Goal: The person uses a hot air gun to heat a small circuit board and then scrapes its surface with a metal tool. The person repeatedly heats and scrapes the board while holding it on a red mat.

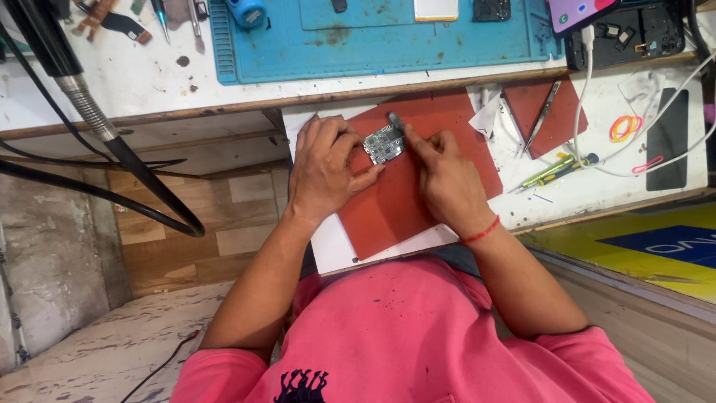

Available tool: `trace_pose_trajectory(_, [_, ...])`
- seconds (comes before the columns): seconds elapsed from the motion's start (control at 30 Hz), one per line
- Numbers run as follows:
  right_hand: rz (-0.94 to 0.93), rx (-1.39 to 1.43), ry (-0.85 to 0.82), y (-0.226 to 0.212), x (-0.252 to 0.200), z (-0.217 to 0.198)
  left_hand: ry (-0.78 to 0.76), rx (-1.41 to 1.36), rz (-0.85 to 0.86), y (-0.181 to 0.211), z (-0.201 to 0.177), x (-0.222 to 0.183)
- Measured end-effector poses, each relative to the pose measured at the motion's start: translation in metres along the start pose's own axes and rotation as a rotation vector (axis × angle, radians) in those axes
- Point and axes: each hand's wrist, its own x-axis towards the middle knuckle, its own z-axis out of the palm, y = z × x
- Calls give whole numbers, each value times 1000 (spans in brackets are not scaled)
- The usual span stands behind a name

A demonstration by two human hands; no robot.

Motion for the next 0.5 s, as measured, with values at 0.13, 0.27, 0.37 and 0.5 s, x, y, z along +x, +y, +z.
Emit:
trace_pose_trajectory(0.13, [-67, 28, -146, -5, 6, -1, 9, 8, 12, -1, -3, 2])
trace_pose_trajectory(0.27, [2, -1, -20, 0, 0, -1, 26, 11, 28, 0, 2, -2])
trace_pose_trajectory(0.37, [-71, 5, -85, 1, 7, 1, 24, 26, 37, -5, -5, 4])
trace_pose_trajectory(0.5, [0, -5, -29, 2, -5, -3, -3, 9, 6, 3, 0, -1])
